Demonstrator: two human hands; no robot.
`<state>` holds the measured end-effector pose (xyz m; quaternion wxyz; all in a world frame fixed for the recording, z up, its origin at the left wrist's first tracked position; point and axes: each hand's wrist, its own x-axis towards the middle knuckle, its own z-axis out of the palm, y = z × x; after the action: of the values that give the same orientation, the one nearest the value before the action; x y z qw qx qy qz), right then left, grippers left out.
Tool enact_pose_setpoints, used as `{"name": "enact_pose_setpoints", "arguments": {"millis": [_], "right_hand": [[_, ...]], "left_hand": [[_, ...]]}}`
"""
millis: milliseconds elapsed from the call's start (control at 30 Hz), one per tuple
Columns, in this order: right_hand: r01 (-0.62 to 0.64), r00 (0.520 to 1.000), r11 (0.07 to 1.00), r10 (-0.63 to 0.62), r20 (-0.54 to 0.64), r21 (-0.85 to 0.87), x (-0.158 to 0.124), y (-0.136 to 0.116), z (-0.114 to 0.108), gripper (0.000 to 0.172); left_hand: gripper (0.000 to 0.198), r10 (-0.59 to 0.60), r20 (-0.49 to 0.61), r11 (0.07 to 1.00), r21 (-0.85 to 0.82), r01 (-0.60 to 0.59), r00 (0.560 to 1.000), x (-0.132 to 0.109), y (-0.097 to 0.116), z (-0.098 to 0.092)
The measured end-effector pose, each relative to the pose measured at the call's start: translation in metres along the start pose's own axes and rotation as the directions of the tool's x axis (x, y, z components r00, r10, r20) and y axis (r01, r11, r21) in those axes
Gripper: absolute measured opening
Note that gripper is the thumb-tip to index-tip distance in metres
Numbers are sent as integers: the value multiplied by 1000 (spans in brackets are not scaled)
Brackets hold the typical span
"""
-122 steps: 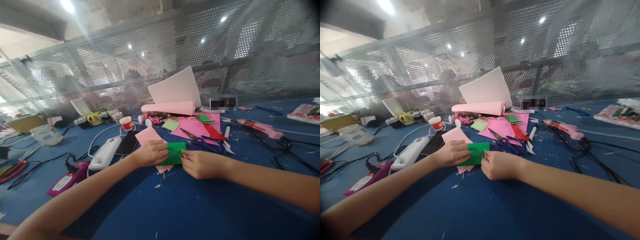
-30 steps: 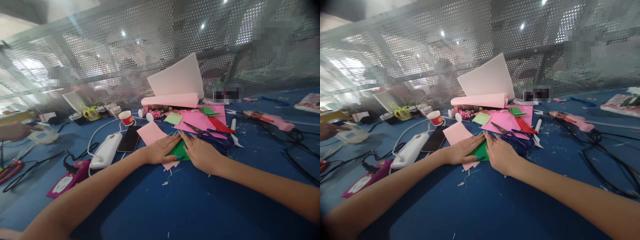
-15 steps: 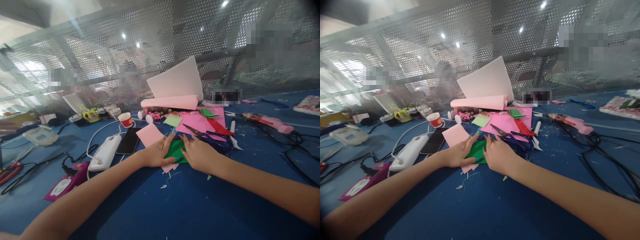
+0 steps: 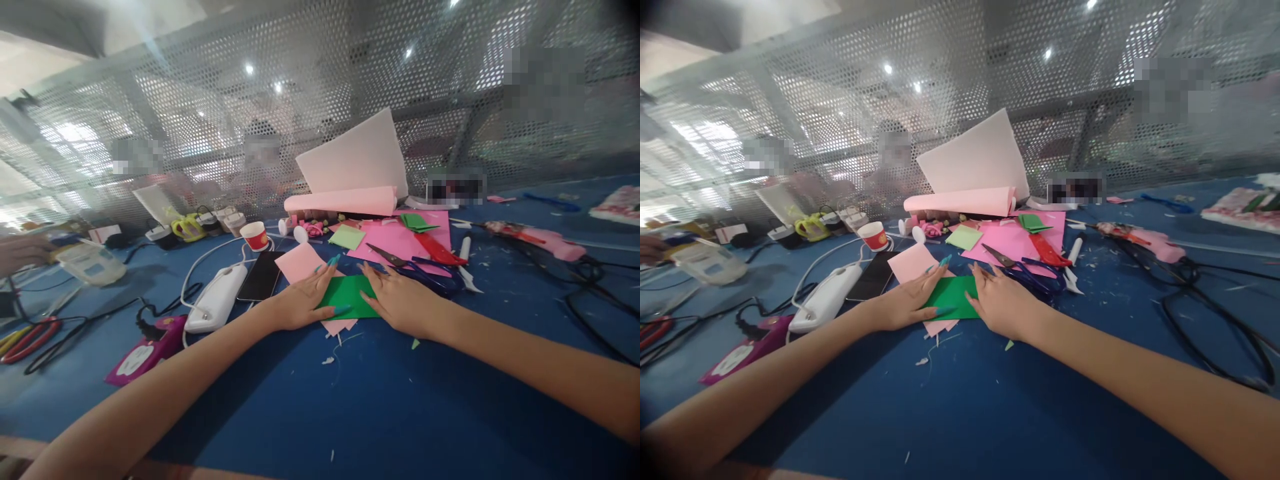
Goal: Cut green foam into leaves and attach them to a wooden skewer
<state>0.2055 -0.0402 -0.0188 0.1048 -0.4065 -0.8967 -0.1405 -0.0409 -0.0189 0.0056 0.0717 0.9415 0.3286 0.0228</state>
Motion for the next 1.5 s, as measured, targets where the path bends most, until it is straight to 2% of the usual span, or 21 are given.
{"name": "enact_pose_setpoints", "arguments": {"millis": [133, 233, 300, 400, 433, 500, 567, 633, 700, 800, 867, 933, 1100, 1200, 1267, 1300, 1400, 1467, 1500], "right_hand": [[-39, 999, 997, 41, -29, 62, -3, 2, 1, 64], [-48, 996, 995, 54, -64, 89, -5, 1, 0, 63], [-51, 996, 996, 56, -67, 70, -5, -1, -1, 62], [-65, 995, 997, 69, -69, 50, -3, -4, -1, 61], [-63, 995, 997, 67, -73, 53, -3, -5, -1, 61], [-53, 995, 996, 58, -79, 65, -2, -5, -2, 60], [-45, 996, 996, 50, -75, 71, -2, -6, -3, 60], [-55, 997, 996, 59, -57, 69, -2, -6, -4, 60], [-68, 997, 995, 70, -39, 67, -2, -7, -5, 61], [-73, 996, 994, 77, -44, 83, -1, -7, -3, 61], [-76, 995, 993, 82, -64, 94, 0, -7, -1, 61], [-81, 993, 992, 89, -82, 95, 0, -7, 2, 60], [-69, 990, 993, 80, -117, 95, -1, -6, 7, 59], [-97, 986, 988, 112, -125, 119, -1, -6, 3, 60], [-142, 963, 981, 168, -209, 136, -2, -6, -3, 64], [-167, 938, 976, 202, -281, 143, -2, -4, -8, 65], [-209, 809, 964, 266, -525, 165, -7, -1, -27, 59], [-174, 699, 964, 265, -664, 201, -11, 0, -39, 43], [-148, 668, 953, 293, -683, 265, -12, -1, -43, 33]], "left_hand": [[83, -50, 16, 996, -69, 51, 999, -1, -1, -5], [71, -62, 72, 970, -231, 77, 995, 0, -8, -12], [67, -111, 76, 915, -381, 132, 991, 2, -11, -16], [76, -243, -60, 829, -530, 175, 968, 10, -14, -20], [79, -288, -118, 826, -532, 184, 950, 14, -14, -22], [80, -363, -164, 838, -488, 245, 917, 25, -14, -25], [75, -437, -67, 820, -439, 367, 897, 38, -16, -31], [73, -460, 26, 805, -411, 429, 888, 50, -19, -40], [68, -456, 128, 789, -399, 467, 881, 60, -23, -48], [47, -403, 293, 752, -435, 496, 867, 69, -28, -54], [35, -369, 340, 694, -518, 500, 865, 72, -32, -51], [28, -357, 333, 636, -599, 488, 873, 72, -33, -44], [17, -370, 262, 605, -660, 446, 891, 70, -31, -33], [16, -372, 200, 631, -662, 405, 907, 69, -26, -40], [16, -371, 130, 663, -656, 360, 920, 68, -20, -51], [15, -372, 83, 687, -646, 334, 925, 67, -16, -59], [10, -367, -152, 816, -527, 239, 918, 63, -1, -82], [8, -375, -373, 890, -401, 216, 849, 58, 12, -92], [7, -348, -494, 924, -325, 201, 797, 56, 18, -95]]}}
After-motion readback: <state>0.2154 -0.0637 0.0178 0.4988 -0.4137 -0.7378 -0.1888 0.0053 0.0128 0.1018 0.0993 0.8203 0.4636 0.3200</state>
